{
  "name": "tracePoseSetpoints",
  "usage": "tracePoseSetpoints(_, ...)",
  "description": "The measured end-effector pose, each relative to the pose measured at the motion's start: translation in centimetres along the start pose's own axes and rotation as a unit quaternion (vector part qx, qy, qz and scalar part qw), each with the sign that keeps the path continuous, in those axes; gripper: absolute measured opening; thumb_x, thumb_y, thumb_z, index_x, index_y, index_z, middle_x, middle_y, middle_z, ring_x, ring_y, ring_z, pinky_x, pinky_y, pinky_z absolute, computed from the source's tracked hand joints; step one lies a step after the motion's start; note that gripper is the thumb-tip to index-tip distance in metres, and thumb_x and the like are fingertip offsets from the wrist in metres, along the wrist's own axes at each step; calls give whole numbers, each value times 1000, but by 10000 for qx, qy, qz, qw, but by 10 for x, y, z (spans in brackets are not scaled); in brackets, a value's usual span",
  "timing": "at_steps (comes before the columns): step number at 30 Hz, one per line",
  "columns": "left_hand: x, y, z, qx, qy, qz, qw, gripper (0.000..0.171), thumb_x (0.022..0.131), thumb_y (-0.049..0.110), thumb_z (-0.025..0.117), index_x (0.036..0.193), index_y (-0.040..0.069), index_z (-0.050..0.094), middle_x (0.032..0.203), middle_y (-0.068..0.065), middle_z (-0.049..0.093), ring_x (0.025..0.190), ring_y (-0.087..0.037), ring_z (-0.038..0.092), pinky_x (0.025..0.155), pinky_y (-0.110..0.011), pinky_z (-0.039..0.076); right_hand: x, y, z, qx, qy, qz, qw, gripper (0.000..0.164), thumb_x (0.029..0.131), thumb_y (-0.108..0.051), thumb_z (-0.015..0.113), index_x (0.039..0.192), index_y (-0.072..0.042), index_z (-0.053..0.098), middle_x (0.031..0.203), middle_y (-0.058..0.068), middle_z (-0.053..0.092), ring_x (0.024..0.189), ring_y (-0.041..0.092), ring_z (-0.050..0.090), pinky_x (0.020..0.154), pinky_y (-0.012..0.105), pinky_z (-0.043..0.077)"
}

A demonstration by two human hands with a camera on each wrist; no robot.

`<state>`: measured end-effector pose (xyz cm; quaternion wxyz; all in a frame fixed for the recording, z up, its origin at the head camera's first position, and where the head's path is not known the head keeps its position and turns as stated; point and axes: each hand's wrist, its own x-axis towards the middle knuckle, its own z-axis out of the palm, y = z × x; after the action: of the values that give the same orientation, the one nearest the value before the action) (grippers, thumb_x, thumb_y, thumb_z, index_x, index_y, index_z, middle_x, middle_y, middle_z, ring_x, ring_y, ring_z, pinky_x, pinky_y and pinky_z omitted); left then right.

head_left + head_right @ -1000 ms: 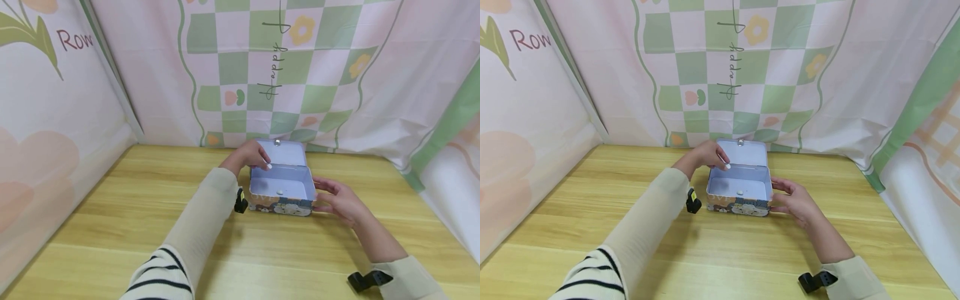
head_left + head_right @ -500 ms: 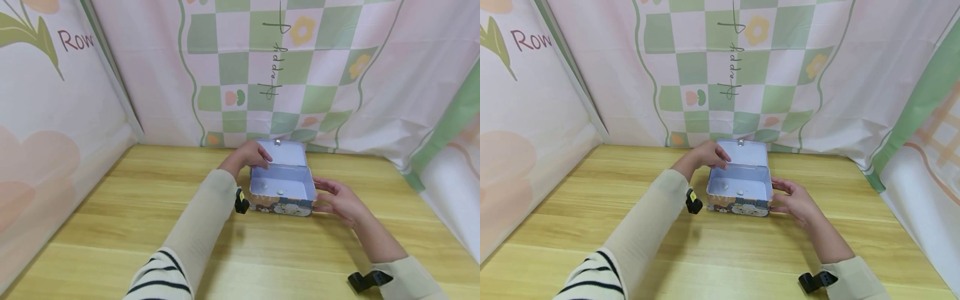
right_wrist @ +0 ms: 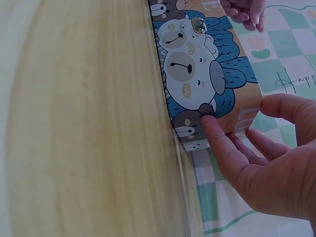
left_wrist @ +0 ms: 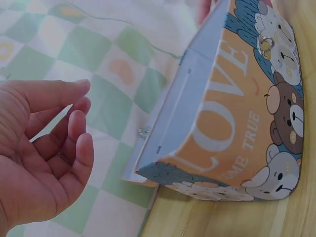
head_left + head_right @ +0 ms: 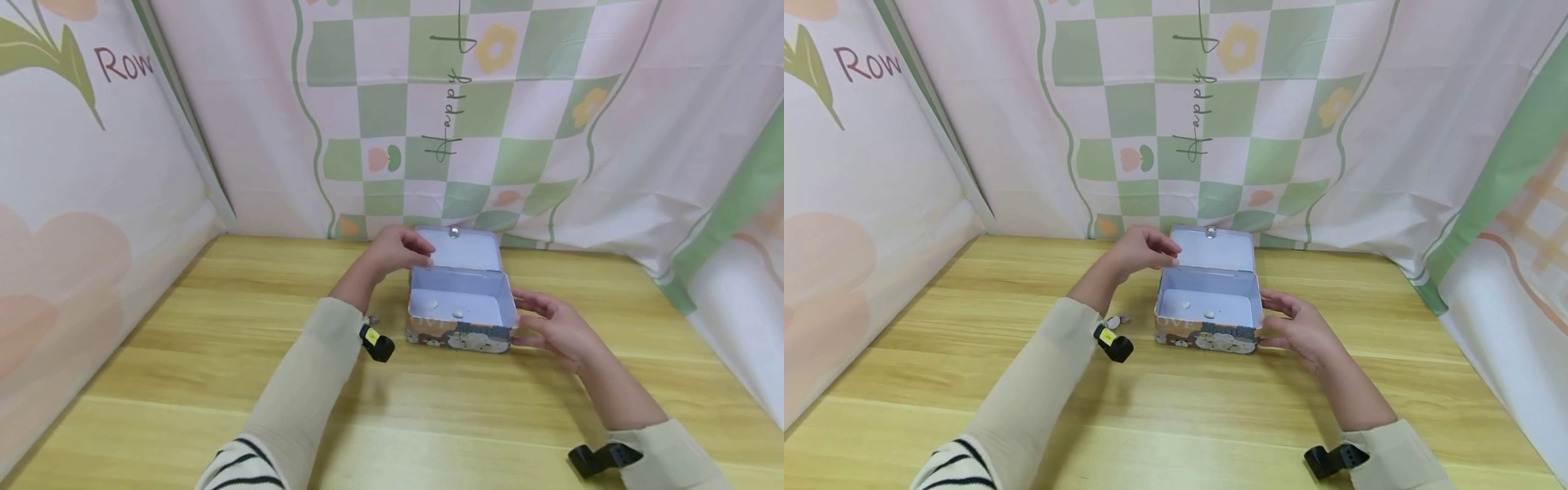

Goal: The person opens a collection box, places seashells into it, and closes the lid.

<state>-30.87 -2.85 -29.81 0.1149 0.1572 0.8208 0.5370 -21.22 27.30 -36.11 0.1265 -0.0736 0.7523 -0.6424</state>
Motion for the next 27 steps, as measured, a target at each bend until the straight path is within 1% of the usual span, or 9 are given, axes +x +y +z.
tracePoseSetpoints(2,-5,-2,-2,-75,95,62,9999,15,83,10,78,98,9,74,97,-3,68,88,-18,62,76,-29,54,0,0,0,7,12,-2,10000,65,98,-2,53,150,10,17,151,35,21,103,22,63,83,41,56)
tracePoseSetpoints(8,-20,-10,-7,-231,311,247,9989,15,84,10,77,98,8,73,94,-6,66,84,-18,58,77,-35,52,-2,-1,0,21,56,0,10000,65,97,-1,53,150,10,17,150,35,22,103,21,63,83,41,56)
tracePoseSetpoints(15,-38,-24,-17,-287,493,473,9973,16,84,9,77,98,6,73,93,-6,66,84,-19,57,73,-32,51,-3,0,2,51,66,-17,10000,64,96,1,52,149,11,18,150,35,23,104,24,63,83,41,56)
tracePoseSetpoints(17,-45,-30,-21,-267,563,480,9969,15,83,10,78,97,7,73,94,-6,66,85,-20,57,73,-32,51,-3,0,3,55,59,-17,10000,64,95,1,52,149,11,18,150,35,23,104,25,63,83,41,56)
tracePoseSetpoints(20,-54,-38,-28,-263,673,490,9962,13,84,12,78,96,9,73,95,-6,67,85,-22,58,77,-41,52,-3,0,4,69,47,-17,10000,65,95,3,51,149,11,17,150,35,23,105,25,62,84,41,55)
tracePoseSetpoints(22,-58,-44,-33,-321,730,451,9958,13,84,12,78,96,9,73,96,-7,68,86,-22,59,79,-44,52,-3,0,4,87,50,-14,9999,65,94,3,51,149,11,17,150,35,23,104,24,63,84,42,55)
tracePoseSetpoints(24,-62,-48,-37,-358,782,400,9955,12,85,12,77,96,9,73,97,-7,68,86,-23,60,79,-43,52,-2,-1,3,91,53,-16,9999,65,94,4,51,149,11,17,150,35,22,104,24,63,84,42,55)
tracePoseSetpoints(26,-65,-53,-40,-422,818,329,9952,13,85,12,77,97,8,73,98,-7,68,87,-23,60,77,-37,53,-2,-1,2,78,50,-40,9999,64,95,4,50,149,11,17,150,35,22,103,23,63,84,41,55)
tracePoseSetpoints(27,-67,-55,-41,-440,838,288,9951,13,85,11,76,97,7,73,97,-7,68,87,-23,60,77,-36,52,-2,-1,2,81,53,-39,9999,64,95,4,50,149,11,17,150,35,22,104,23,63,84,42,55)
